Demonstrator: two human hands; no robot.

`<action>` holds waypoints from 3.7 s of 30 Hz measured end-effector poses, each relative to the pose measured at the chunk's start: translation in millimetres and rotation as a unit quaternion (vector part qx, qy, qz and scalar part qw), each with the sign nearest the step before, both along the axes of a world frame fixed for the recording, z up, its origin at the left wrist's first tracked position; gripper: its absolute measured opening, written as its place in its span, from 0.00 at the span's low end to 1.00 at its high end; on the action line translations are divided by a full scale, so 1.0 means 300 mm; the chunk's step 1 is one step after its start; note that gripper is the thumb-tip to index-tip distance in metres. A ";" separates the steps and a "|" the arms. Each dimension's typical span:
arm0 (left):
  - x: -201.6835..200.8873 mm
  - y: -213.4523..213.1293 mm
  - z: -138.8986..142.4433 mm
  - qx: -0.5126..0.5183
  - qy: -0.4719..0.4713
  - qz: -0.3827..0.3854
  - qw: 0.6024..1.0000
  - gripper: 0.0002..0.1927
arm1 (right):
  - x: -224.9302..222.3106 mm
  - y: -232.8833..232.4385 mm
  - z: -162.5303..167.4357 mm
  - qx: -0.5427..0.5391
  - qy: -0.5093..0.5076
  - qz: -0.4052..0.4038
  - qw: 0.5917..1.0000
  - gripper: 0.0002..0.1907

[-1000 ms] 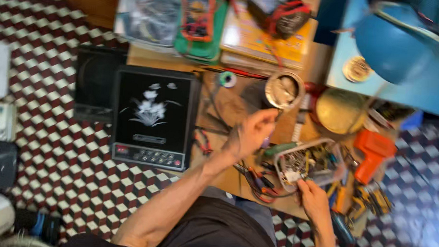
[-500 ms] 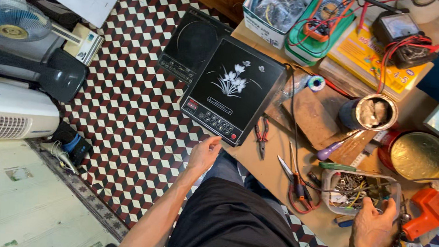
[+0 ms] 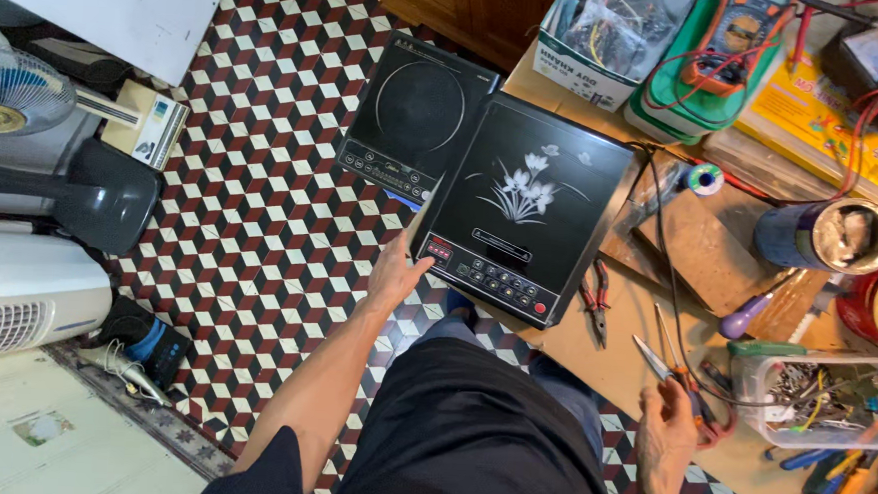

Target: The person retrieves an induction cooktop from the floor and places it on a workbench. They wipe the surface with a cloth, press buttons on the control panel, and plug the power cord into a socket. The person then presses buttons again to test the unit's functionality.

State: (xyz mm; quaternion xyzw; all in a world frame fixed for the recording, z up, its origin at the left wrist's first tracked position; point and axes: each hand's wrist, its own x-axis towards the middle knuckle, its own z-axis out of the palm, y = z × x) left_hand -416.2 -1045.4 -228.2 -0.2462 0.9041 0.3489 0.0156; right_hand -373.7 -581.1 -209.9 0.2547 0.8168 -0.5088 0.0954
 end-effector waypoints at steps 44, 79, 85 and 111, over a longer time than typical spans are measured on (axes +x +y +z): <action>-0.063 -0.037 -0.168 0.111 -0.192 0.011 0.975 0.38 | -0.042 -0.468 -0.067 0.138 -0.034 0.320 0.937 0.41; -0.046 0.049 -0.079 0.089 -0.223 0.003 0.971 0.40 | -0.004 -0.433 -0.048 0.120 -0.071 0.289 0.947 0.43; -0.057 0.024 -0.110 0.047 -0.168 -0.022 0.984 0.42 | -0.009 -0.446 -0.079 0.114 -0.071 0.279 0.951 0.42; -0.068 0.032 -0.082 0.068 -0.204 -0.019 0.976 0.38 | -0.019 -0.488 -0.007 0.187 -0.110 0.321 0.922 0.41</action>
